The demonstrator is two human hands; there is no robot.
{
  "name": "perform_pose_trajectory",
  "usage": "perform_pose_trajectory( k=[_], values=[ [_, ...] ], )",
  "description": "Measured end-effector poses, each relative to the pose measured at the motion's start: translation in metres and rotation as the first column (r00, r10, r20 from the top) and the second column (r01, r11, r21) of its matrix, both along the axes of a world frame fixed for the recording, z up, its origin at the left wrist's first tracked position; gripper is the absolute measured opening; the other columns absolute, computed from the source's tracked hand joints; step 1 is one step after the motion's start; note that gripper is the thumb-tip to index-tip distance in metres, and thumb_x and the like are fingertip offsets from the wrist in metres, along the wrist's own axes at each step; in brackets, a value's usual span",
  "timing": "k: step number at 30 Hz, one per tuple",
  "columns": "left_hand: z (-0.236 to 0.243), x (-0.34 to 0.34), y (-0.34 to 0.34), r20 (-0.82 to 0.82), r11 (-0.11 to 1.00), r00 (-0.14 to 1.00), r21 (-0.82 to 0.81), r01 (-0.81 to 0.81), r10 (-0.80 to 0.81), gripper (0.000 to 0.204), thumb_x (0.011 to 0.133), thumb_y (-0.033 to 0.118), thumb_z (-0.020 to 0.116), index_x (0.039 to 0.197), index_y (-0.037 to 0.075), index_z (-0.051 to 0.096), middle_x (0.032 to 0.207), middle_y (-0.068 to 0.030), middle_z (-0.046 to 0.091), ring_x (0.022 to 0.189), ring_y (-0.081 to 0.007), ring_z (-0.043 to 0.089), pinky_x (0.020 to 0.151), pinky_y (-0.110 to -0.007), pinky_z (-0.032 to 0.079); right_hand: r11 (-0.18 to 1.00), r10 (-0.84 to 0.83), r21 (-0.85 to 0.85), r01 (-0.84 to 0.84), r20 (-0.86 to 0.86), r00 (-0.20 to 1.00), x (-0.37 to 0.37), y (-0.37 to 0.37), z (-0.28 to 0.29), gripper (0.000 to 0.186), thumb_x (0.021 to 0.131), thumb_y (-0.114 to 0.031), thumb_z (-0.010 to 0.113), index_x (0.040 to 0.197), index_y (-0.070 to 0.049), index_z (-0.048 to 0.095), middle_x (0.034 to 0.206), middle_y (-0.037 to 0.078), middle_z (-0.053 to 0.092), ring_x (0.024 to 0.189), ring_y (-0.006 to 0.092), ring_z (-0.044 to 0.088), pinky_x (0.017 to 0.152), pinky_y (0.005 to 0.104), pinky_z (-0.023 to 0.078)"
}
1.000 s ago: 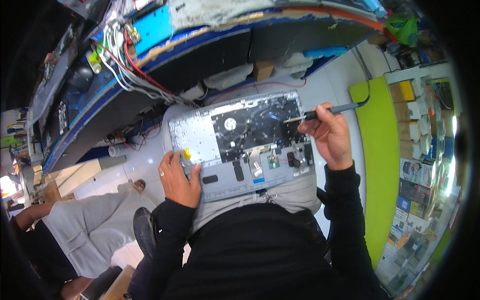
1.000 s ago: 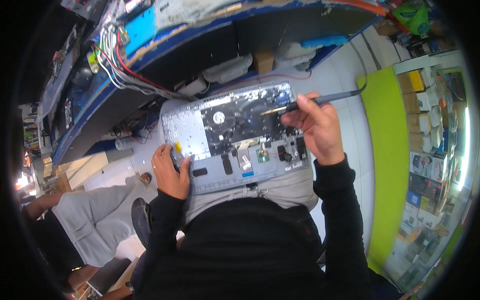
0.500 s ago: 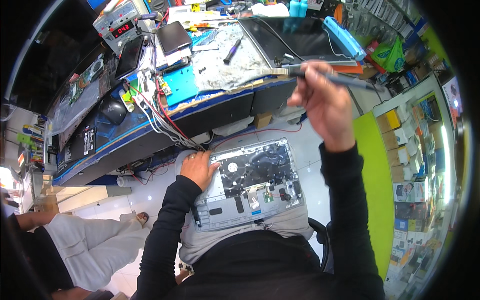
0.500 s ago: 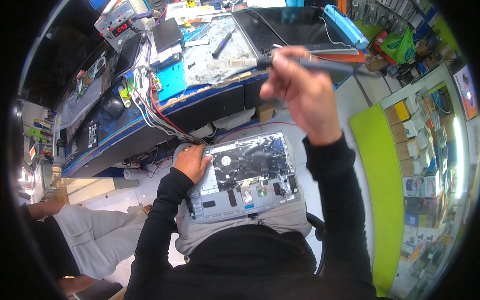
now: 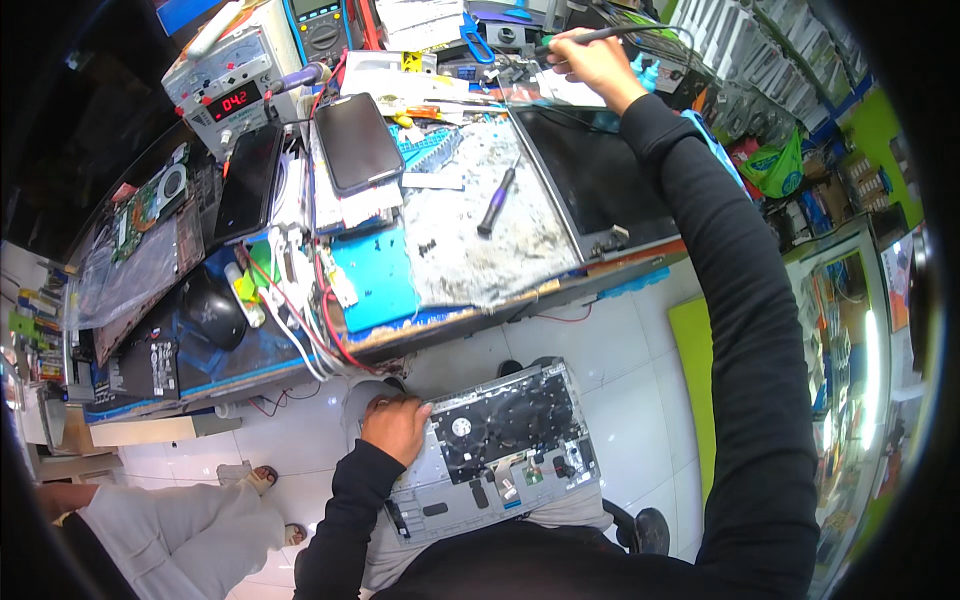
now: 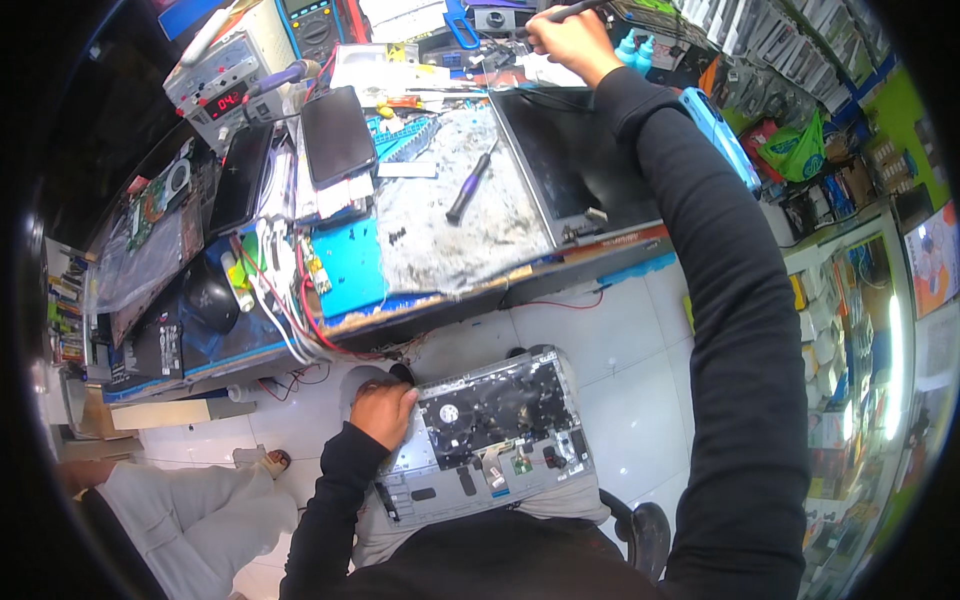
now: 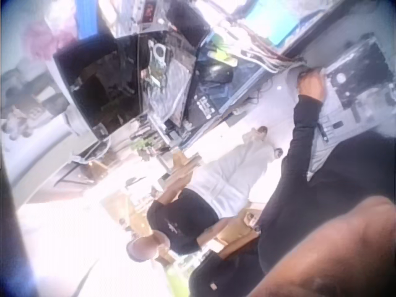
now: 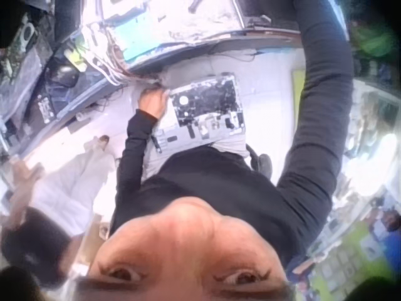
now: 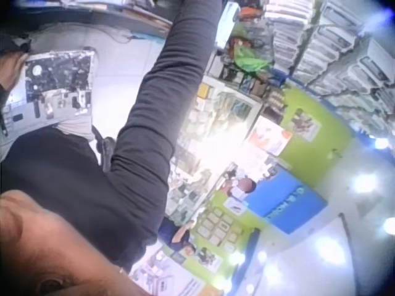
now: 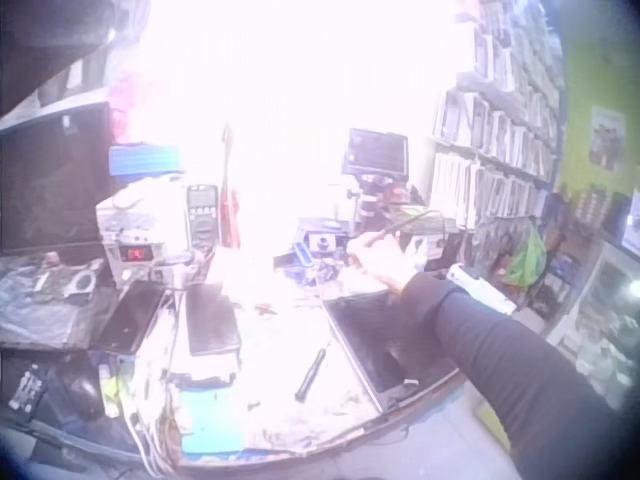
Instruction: The person uses a soldering iron to work on the internal frame and components of a laptop held on their lap, touching the tool to different points and moving internal cables.
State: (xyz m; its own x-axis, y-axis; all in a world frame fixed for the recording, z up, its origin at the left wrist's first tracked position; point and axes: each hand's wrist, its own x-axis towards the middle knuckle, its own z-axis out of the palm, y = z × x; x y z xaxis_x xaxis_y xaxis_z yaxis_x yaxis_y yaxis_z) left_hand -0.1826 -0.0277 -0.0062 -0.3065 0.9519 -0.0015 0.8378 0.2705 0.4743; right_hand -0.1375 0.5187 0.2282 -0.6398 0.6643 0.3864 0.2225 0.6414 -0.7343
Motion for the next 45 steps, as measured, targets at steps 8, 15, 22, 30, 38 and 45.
perform_pose_trajectory(
  k=[8,15,22,30,38,45],
  values=[
    [0.003,-0.027,0.017,0.135,0.993,0.99,-0.109,0.054,-0.039,0.029,0.1,0.024,0.058,0.089,0.003,0.073,0.083,-0.0207,0.07,0.082,-0.0406,0.068,0.081,-0.05,0.053,0.855,-0.13,0.518,-0.015,0.242,0.961,-0.046,0.042,-0.023,0.033,0.094,-0.031,0.068,0.113,-0.005,0.077,0.111,0.015,0.076,0.1,0.0321,0.073,0.089,0.0374,0.056],
    [0.006,-0.031,0.017,0.193,0.996,0.981,-0.09,0.0,0.018,0.028,0.098,0.024,0.061,0.088,0.001,0.072,0.081,-0.0213,0.068,0.081,-0.0413,0.066,0.079,-0.051,0.051,0.774,-0.059,0.613,-0.157,0.318,0.946,-0.052,0.069,-0.023,0.031,0.094,-0.028,0.067,0.113,-0.006,0.077,0.112,0.014,0.076,0.103,0.0321,0.072,0.091,0.0377,0.055],
    [0.006,-0.034,0.013,0.231,0.992,0.972,-0.121,-0.018,0.046,0.029,0.099,0.025,0.061,0.091,0.0,0.073,0.085,-0.0224,0.07,0.084,-0.0423,0.066,0.081,-0.051,0.051,0.662,-0.078,0.724,-0.196,0.326,0.942,-0.054,0.059,-0.016,0.028,0.096,-0.024,0.064,0.111,-0.004,0.076,0.113,0.014,0.074,0.103,0.0336,0.07,0.092,0.0382,0.054],
    [-0.005,-0.033,0.013,0.26,0.996,0.965,-0.083,-0.012,0.033,0.029,0.1,0.026,0.06,0.094,0.002,0.075,0.087,-0.0215,0.071,0.088,-0.0419,0.067,0.085,-0.05,0.052,0.812,0.044,0.561,-0.16,0.215,0.976,-0.04,0.072,-0.015,0.03,0.093,-0.025,0.069,0.114,-0.004,0.076,0.111,0.013,0.077,0.1,0.0234,0.075,0.088,0.0334,0.056],
    [-0.001,-0.033,0.013,0.251,0.994,0.966,-0.102,-0.035,0.06,0.03,0.1,0.028,0.06,0.096,0.004,0.078,0.088,-0.0209,0.073,0.088,-0.0405,0.069,0.087,-0.049,0.052,0.941,0.103,-0.305,-0.144,-0.145,0.984,-0.012,0.063,-0.005,0.032,0.104,-0.028,0.063,0.124,-0.004,0.071,0.115,0.01,0.077,0.109,0.0166,0.071,0.091,0.0284,0.049],
    [0.0,-0.032,0.013,0.264,0.994,0.962,-0.098,-0.045,0.069,0.029,0.1,0.027,0.06,0.095,0.003,0.077,0.086,-0.0213,0.072,0.086,-0.0405,0.069,0.086,-0.049,0.052,0.94,-0.02,-0.339,-0.031,-0.144,0.989,-0.013,0.066,-0.011,0.036,0.103,-0.029,0.062,0.121,0.0,0.071,0.112,0.013,0.077,0.105,0.0221,0.074,0.091,0.0329,0.055]
  ],
)
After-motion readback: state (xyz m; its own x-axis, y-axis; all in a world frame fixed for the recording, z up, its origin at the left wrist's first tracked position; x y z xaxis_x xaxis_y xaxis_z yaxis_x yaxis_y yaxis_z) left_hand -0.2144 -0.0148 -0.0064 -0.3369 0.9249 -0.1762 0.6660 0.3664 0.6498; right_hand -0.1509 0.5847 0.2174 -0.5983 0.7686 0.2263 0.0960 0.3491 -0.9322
